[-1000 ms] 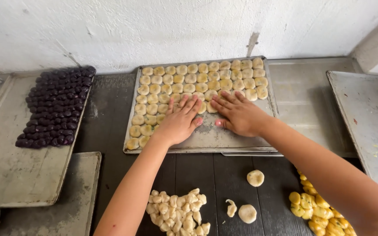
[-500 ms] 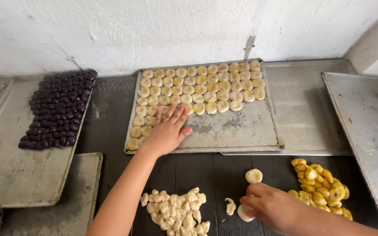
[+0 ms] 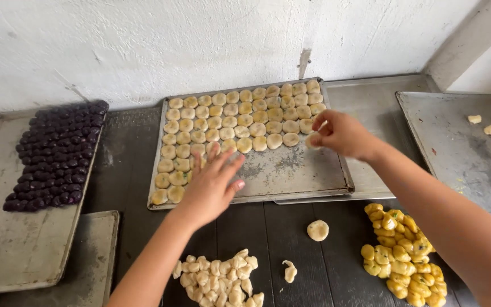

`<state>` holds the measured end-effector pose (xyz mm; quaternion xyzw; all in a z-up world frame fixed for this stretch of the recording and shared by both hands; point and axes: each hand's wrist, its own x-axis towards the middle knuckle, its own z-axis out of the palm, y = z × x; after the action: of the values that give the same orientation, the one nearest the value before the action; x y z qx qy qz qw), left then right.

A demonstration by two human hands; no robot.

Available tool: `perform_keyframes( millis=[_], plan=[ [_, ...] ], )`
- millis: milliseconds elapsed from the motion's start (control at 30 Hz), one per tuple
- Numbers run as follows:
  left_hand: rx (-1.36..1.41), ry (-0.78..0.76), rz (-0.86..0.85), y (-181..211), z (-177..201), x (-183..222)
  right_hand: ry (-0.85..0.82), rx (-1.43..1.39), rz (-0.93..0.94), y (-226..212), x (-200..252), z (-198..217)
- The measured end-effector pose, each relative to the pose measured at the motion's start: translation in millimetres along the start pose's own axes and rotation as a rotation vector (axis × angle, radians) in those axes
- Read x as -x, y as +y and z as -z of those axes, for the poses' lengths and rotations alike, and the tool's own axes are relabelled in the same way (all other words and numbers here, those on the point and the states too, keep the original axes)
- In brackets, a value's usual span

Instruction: Rapidly assembling small pastries by placing yellow filling into white dough discs and arranging them on a metal baking tray.

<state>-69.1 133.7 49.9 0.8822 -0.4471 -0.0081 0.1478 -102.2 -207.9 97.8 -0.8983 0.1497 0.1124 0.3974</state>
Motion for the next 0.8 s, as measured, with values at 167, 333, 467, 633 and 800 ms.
perform_keyframes(
  millis=[167,333,467,633,800],
  plan=[
    [0.172,-0.015,-0.194,70.4,4.4,25.0,-0.005,0.219,-0.027,3.4,-43.4,-12.7],
    [0.347,-0.468,-0.273,125.7,-21.6,66.1,0.163,0.337,0.057,33.4,-57.4,-26.3],
    [0.145,-0.122,-0.46,133.3,-74.6,89.0,0.307,0.531,0.266,47.4,-45.3,-30.4],
    [0.191,-0.187,-0.436,133.4,-71.5,83.6,0.065,0.742,0.24,54.0,-22.9,-44.4],
    [0.514,0.061,-0.319,128.6,-39.3,57.2,0.416,0.274,0.495,25.6,39.5,-46.8]
  ],
)
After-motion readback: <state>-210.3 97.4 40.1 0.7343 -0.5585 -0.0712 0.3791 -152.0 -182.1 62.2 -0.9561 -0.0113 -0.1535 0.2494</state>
